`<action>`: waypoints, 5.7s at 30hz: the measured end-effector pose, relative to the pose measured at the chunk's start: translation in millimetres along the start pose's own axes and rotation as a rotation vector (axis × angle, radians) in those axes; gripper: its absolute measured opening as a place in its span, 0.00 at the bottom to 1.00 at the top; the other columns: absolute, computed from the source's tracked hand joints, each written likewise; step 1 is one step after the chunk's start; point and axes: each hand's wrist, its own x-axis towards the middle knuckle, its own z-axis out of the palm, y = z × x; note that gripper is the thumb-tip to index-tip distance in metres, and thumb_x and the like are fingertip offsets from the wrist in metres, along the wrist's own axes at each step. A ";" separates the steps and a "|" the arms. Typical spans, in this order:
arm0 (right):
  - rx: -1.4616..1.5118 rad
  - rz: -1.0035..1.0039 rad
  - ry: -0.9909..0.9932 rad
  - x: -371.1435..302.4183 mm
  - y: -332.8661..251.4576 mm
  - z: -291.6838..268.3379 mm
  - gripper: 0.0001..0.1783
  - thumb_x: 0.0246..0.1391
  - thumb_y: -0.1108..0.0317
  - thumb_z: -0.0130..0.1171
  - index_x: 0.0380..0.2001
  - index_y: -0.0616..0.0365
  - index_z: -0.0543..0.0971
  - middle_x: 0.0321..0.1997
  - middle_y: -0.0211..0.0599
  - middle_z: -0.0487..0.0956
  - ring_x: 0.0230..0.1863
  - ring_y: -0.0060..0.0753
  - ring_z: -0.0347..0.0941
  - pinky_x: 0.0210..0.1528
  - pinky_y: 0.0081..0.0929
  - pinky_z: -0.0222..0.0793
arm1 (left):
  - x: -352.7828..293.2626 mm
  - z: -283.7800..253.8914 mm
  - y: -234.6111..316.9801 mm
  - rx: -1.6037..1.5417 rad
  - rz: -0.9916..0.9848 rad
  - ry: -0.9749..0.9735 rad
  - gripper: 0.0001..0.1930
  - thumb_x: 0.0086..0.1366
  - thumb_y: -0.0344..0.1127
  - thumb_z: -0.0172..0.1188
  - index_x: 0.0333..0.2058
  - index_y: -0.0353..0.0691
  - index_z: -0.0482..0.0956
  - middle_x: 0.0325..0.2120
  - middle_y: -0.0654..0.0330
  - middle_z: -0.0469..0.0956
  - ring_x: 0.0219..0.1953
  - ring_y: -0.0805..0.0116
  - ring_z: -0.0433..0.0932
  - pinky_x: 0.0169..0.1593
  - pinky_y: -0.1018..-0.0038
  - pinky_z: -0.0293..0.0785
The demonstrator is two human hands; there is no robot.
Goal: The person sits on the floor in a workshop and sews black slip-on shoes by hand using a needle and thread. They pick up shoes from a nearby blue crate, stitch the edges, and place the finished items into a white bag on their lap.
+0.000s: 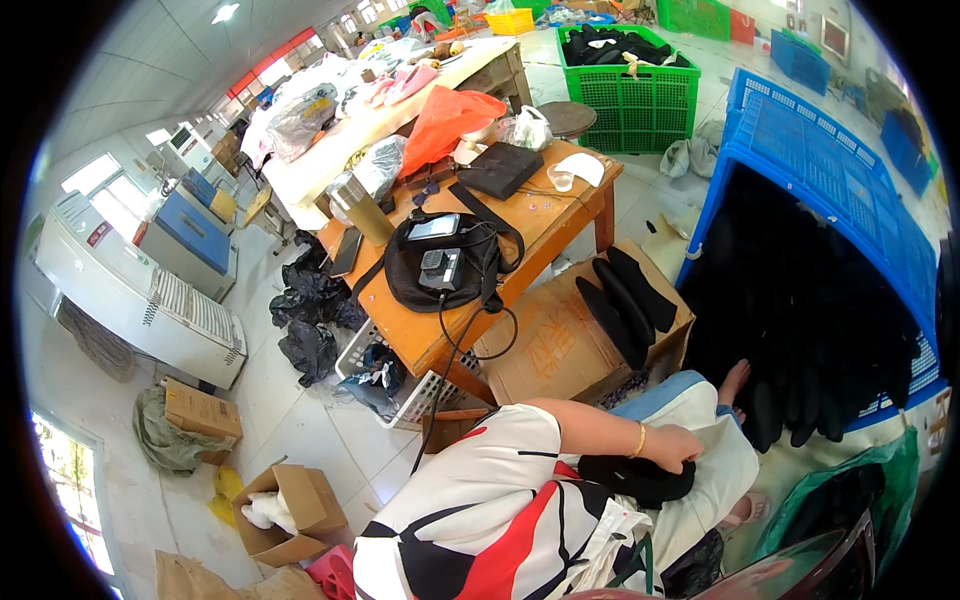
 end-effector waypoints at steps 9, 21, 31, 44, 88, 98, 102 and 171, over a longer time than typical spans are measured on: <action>0.046 0.197 -0.246 -2.7 21.0 -19.0 0.11 0.56 0.70 0.61 0.28 0.66 0.72 0.26 0.52 0.78 0.23 0.40 0.77 0.22 0.33 0.75 | 0.9 -13.3 45.4 0.198 0.025 -0.274 0.16 0.42 0.46 0.64 0.22 0.38 0.83 0.20 0.48 0.79 0.26 0.46 0.79 0.31 0.55 0.74; -0.991 0.093 -0.122 59.4 151.7 -27.6 0.04 0.53 0.69 0.61 0.30 0.57 0.78 0.29 0.40 0.75 0.30 0.43 0.74 0.33 0.32 0.69 | -1.8 -33.7 18.6 -0.679 -0.677 -0.311 0.09 0.66 0.38 0.60 0.29 0.41 0.76 0.16 0.68 0.73 0.13 0.82 0.65 0.16 0.83 0.57; -1.476 -0.123 -0.252 95.2 186.8 -19.2 0.04 0.49 0.69 0.58 0.31 0.52 0.77 0.27 0.39 0.72 0.32 0.44 0.75 0.31 0.39 0.70 | -6.4 -33.8 25.2 -0.423 -0.406 -0.242 0.08 0.67 0.37 0.56 0.32 0.39 0.76 0.20 0.66 0.75 0.18 0.83 0.66 0.22 0.84 0.61; -0.218 0.405 0.257 101.1 192.2 -26.4 0.09 0.64 0.60 0.55 0.35 0.53 0.74 0.30 0.32 0.79 0.26 0.24 0.75 0.25 0.23 0.71 | -0.1 -24.5 9.9 -0.737 -0.599 -0.251 0.06 0.68 0.36 0.58 0.35 0.41 0.77 0.24 0.66 0.78 0.19 0.85 0.65 0.22 0.86 0.60; -0.202 -0.290 0.550 99.4 51.2 -85.3 0.04 0.67 0.67 0.51 0.39 0.55 0.70 0.24 0.27 0.72 0.21 0.16 0.64 0.24 0.16 0.60 | 2.6 -9.3 24.8 0.327 0.301 -0.001 0.06 0.58 0.35 0.61 0.25 0.41 0.79 0.27 0.54 0.75 0.34 0.50 0.75 0.36 0.58 0.74; -1.488 0.045 -0.295 68.5 169.7 -47.7 0.03 0.50 0.69 0.60 0.28 0.55 0.77 0.29 0.37 0.74 0.34 0.43 0.75 0.34 0.37 0.71 | 1.0 6.4 -15.1 -0.293 -0.097 0.019 0.09 0.60 0.35 0.62 0.28 0.34 0.80 0.23 0.53 0.75 0.27 0.60 0.74 0.34 0.68 0.70; -1.508 0.047 -0.324 72.8 182.8 -43.6 0.06 0.47 0.67 0.62 0.27 0.55 0.76 0.30 0.37 0.74 0.34 0.43 0.75 0.33 0.37 0.71 | -0.8 12.1 -24.6 -0.379 -0.191 0.035 0.09 0.59 0.34 0.64 0.29 0.33 0.82 0.23 0.58 0.76 0.27 0.69 0.74 0.34 0.73 0.70; -0.992 0.358 -0.041 54.8 154.9 -71.5 0.05 0.59 0.69 0.55 0.36 0.58 0.75 0.36 0.41 0.80 0.26 0.35 0.75 0.29 0.27 0.72 | -17.0 -15.4 16.6 -0.046 -0.273 -0.311 0.20 0.62 0.47 0.61 0.26 0.32 0.80 0.15 0.49 0.74 0.21 0.57 0.75 0.28 0.67 0.70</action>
